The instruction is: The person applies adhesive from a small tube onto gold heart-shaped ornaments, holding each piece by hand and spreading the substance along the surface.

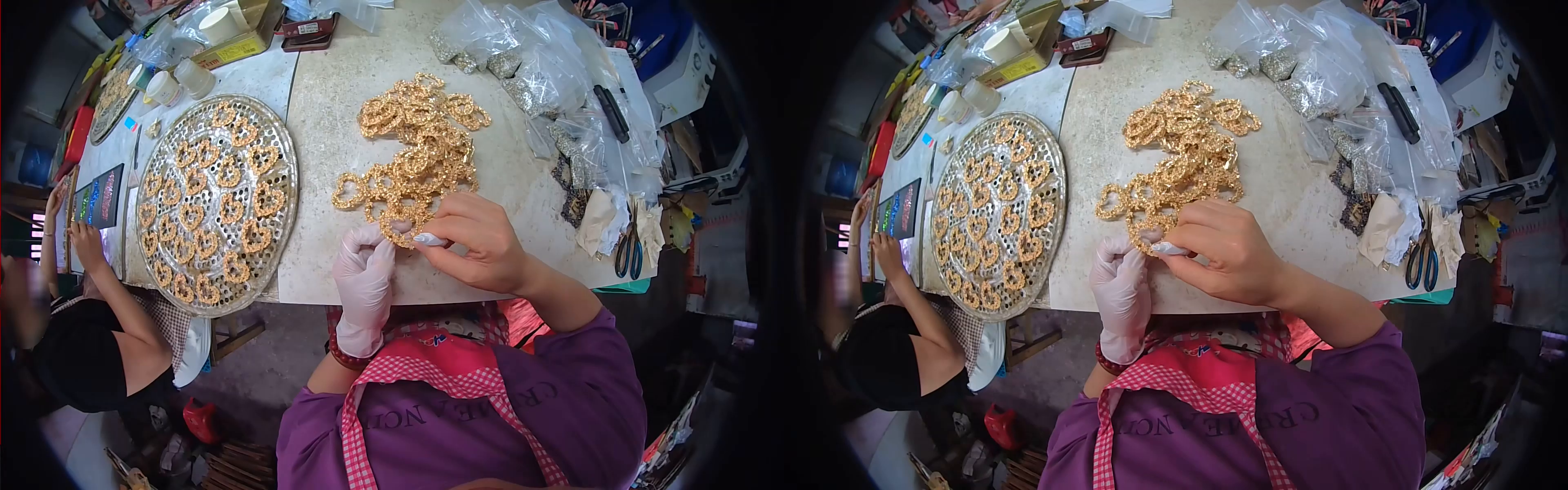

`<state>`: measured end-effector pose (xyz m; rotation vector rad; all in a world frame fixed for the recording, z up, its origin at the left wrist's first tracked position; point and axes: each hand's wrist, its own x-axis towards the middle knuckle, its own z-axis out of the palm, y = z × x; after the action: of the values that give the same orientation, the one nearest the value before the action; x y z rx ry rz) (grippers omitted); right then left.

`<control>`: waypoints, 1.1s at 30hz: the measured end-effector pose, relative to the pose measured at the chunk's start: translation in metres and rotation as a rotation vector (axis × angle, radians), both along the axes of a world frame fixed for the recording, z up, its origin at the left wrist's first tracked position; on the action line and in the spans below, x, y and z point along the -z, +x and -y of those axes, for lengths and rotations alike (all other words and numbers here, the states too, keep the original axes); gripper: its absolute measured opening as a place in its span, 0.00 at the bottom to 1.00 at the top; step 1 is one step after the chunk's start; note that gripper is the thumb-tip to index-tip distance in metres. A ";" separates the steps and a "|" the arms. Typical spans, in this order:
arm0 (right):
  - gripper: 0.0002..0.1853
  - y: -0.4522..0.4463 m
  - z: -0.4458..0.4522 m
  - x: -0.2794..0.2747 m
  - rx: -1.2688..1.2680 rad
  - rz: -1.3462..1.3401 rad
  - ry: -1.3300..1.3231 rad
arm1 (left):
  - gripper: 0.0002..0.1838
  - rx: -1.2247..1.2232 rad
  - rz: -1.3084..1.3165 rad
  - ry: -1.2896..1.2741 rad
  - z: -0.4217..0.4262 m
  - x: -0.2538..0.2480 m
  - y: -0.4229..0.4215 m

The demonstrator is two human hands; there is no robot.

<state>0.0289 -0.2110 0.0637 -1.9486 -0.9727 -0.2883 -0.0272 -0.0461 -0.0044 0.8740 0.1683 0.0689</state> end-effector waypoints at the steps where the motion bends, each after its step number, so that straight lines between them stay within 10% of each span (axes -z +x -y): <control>1: 0.07 0.000 0.000 0.000 -0.003 0.005 -0.004 | 0.05 0.000 0.000 0.000 0.000 0.000 0.000; 33: 0.09 0.001 -0.003 0.001 0.001 0.036 0.020 | 0.07 0.058 0.138 -0.011 -0.002 0.003 -0.001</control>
<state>0.0295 -0.2082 0.0625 -1.9318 -0.9885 -0.3328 -0.0279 -0.0442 -0.0073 0.8591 0.0146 0.0741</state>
